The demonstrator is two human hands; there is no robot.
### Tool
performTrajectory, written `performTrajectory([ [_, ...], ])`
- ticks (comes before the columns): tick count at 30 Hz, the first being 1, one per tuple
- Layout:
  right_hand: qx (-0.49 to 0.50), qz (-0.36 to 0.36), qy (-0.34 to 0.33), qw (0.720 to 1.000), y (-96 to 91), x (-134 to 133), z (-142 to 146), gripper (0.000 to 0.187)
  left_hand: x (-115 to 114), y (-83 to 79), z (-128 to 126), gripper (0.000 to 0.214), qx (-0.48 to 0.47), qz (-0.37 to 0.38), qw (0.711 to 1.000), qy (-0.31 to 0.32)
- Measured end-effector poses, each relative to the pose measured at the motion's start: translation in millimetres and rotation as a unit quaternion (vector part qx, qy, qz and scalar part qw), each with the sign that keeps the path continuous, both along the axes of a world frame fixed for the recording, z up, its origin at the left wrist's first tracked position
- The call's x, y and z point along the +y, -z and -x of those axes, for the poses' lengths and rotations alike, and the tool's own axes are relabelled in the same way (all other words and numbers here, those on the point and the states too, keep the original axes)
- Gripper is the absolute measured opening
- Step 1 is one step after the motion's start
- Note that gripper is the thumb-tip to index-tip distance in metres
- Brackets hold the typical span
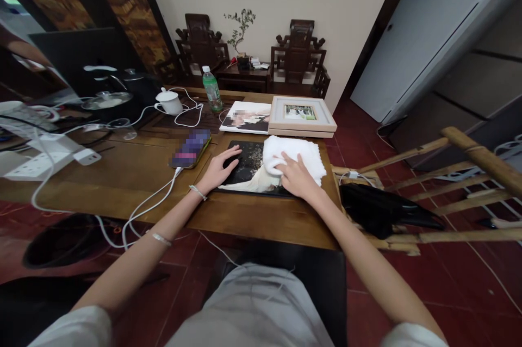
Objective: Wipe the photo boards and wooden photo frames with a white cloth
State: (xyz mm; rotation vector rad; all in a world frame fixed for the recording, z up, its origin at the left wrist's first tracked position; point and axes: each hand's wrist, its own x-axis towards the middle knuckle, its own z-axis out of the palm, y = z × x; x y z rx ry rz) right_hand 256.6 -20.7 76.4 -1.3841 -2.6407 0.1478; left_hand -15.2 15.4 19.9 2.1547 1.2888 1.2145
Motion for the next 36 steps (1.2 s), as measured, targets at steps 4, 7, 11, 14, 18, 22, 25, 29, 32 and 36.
performTrajectory([
  [4, 0.009, -0.009, 0.034, 0.999, 0.6, 39.2, 41.9, 0.051, -0.5, 0.8, 0.9, 0.038, -0.031, -0.011, 0.999, -0.029],
  [7, 0.014, -0.017, 0.003, 1.0, 1.1, 50.6, 81.7, 0.049, -2.9, 0.3, 1.7, 0.045, -0.085, -0.017, 0.995, -0.054],
  [11, 0.015, -0.015, -0.063, 0.998, 2.4, 38.8, 103.2, 0.047, -5.7, 0.4, 2.5, 0.048, -0.112, -0.019, 0.991, -0.069],
  [14, 0.016, -0.009, -0.077, 0.997, 3.2, 26.1, 81.8, 0.049, -5.8, 2.3, 2.5, 0.047, -0.115, -0.013, 0.992, -0.058],
  [18, 0.018, -0.013, -0.025, 0.999, 5.7, 18.4, 23.2, 0.053, -4.0, 5.0, 2.8, 0.046, -0.117, 0.017, 0.992, -0.045],
  [22, 0.013, -0.038, 0.056, 0.998, 9.1, 2.9, -25.7, 0.052, -3.1, 5.2, 4.2, 0.047, -0.088, 0.026, 0.995, -0.048],
  [25, 0.004, -0.039, 0.057, 0.998, 11.3, -28.9, -38.0, 0.048, -3.5, 4.9, 5.0, 0.046, -0.068, 0.025, 0.996, -0.052],
  [29, 0.007, -0.04, -0.005, 0.999, 13.9, -80.3, -34.8, 0.04, -3.4, 6.9, 4.7, 0.044, -0.049, 0.015, 0.997, -0.063],
  [32, 0.009, -0.036, -0.043, 0.998, 14.1, -97.1, -34.2, 0.038, -1.6, 9.2, 4.8, 0.046, -0.069, 0.035, 0.995, -0.062],
  [36, 0.016, -0.024, -0.024, 0.999, 11.0, -75.2, -37.8, 0.039, 1.6, 8.2, 7.0, 0.051, -0.188, 0.102, 0.977, -0.022],
])
